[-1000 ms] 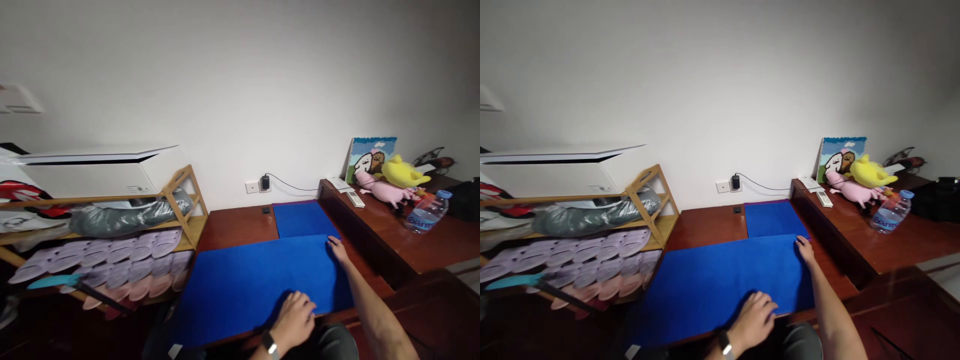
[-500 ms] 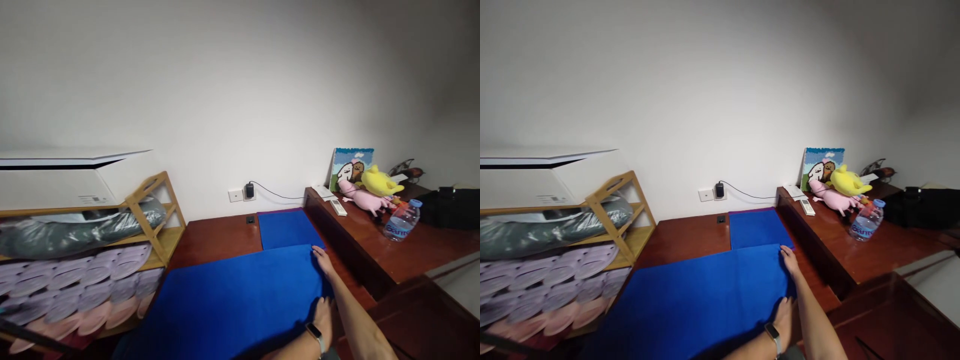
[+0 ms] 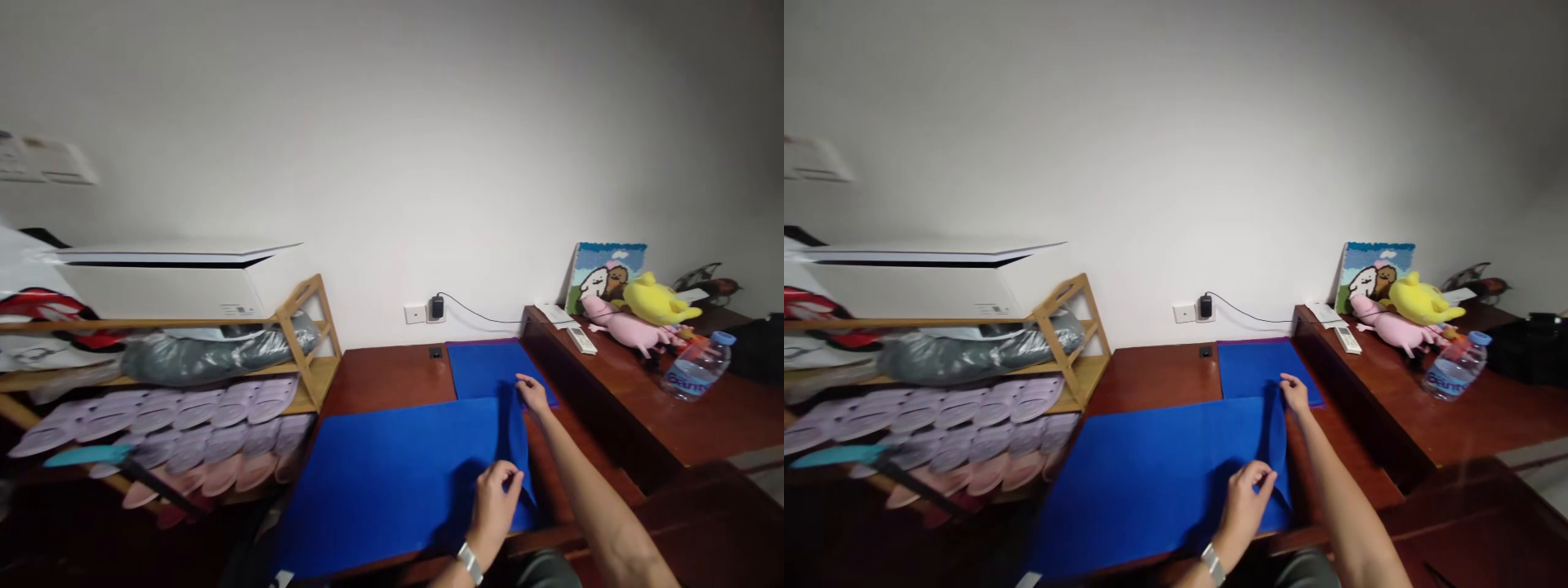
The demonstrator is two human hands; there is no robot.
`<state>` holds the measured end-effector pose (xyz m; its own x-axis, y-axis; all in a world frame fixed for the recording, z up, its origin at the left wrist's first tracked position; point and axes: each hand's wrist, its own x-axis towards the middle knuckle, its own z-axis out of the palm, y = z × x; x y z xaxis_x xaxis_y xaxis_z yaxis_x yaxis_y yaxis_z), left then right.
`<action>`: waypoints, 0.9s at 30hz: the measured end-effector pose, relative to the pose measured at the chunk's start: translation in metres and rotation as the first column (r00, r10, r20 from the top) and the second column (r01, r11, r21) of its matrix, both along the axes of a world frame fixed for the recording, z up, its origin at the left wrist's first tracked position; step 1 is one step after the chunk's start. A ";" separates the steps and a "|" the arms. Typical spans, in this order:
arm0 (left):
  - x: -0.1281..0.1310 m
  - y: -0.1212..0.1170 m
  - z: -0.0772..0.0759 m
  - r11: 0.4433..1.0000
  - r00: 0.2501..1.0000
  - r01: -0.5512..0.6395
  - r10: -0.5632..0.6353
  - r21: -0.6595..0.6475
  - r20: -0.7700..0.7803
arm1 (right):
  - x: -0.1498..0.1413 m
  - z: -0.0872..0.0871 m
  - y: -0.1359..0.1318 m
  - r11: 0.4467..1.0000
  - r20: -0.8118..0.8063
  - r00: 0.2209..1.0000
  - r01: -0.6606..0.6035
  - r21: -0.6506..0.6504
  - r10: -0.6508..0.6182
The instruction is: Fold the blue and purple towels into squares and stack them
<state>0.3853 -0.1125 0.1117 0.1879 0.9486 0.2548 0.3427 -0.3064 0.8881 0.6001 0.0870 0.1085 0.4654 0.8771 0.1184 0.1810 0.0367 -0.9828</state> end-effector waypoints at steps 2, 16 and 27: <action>-0.040 0.001 0.010 0.992 0.990 -0.118 0.115 0.036 0.076 | -0.039 0.016 0.015 0.996 0.020 0.996 -0.091 0.007 0.090; -0.337 -0.083 -0.016 0.490 0.485 -0.872 0.858 -0.014 -0.168 | -0.459 0.035 0.040 0.563 0.451 0.434 -0.802 -0.201 0.780; -0.382 -0.095 -0.060 0.539 0.415 -0.821 0.792 0.191 -0.448 | -0.492 -0.021 0.033 0.505 0.631 0.166 -0.762 -0.405 0.758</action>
